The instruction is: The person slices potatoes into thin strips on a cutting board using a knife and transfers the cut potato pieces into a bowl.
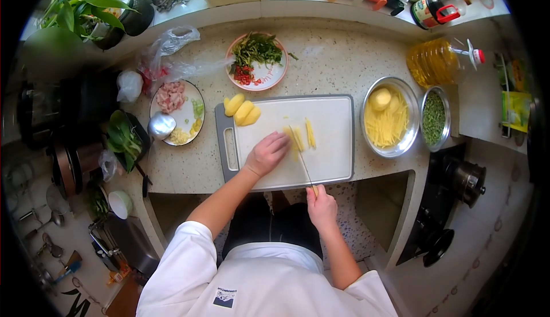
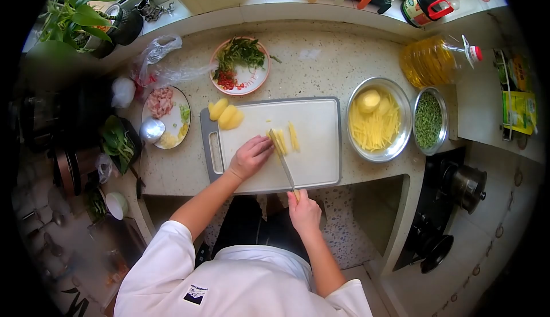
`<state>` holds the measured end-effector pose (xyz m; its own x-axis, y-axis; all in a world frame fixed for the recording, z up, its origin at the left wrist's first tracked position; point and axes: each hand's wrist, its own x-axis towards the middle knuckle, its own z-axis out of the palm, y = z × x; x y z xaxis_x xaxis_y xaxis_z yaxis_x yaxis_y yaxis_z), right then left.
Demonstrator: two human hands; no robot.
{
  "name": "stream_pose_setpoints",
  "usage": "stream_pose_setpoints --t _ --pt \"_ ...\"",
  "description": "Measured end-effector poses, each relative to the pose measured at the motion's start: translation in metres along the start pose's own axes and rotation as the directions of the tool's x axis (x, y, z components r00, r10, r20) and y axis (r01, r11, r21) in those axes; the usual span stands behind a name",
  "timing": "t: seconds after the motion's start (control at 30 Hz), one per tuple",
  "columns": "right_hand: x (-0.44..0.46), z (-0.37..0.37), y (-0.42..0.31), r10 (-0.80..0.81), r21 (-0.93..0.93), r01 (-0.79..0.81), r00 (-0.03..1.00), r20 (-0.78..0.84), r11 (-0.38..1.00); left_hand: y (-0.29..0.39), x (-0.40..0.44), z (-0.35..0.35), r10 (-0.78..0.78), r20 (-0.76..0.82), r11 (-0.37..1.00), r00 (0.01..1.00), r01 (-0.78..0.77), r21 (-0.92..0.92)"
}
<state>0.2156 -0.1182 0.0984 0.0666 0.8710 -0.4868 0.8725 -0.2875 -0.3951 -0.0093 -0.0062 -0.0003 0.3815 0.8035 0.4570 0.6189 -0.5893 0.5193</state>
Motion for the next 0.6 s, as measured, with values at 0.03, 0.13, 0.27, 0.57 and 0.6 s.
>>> stream_pose_setpoints --t 0.03,0.13,0.27,0.57,0.6 --pt "0.000 0.000 -0.002 0.005 -0.007 -0.005 1.000 0.000 1.000 0.000 0.000 0.000 -0.004 -0.001 1.000 1.000 0.004 -0.001" --pt "0.004 0.000 -0.008 0.022 -0.036 -0.022 1.000 0.009 0.999 -0.001 0.002 -0.001 -0.004 -0.005 1.000 1.000 0.004 0.001" --pt "0.010 0.004 -0.009 0.038 -0.034 -0.037 0.999 0.018 0.999 -0.002 0.000 -0.001 -0.006 0.012 1.000 1.000 0.006 -0.003" --pt "0.003 0.003 0.017 -0.024 0.306 0.034 0.999 -0.037 0.951 0.001 0.001 -0.003 -0.030 0.011 1.000 1.000 0.029 0.005" --pt "0.001 -0.001 0.017 -0.040 0.282 0.047 0.999 -0.032 0.958 0.002 0.001 -0.003 -0.028 0.006 1.000 1.000 0.028 0.003"
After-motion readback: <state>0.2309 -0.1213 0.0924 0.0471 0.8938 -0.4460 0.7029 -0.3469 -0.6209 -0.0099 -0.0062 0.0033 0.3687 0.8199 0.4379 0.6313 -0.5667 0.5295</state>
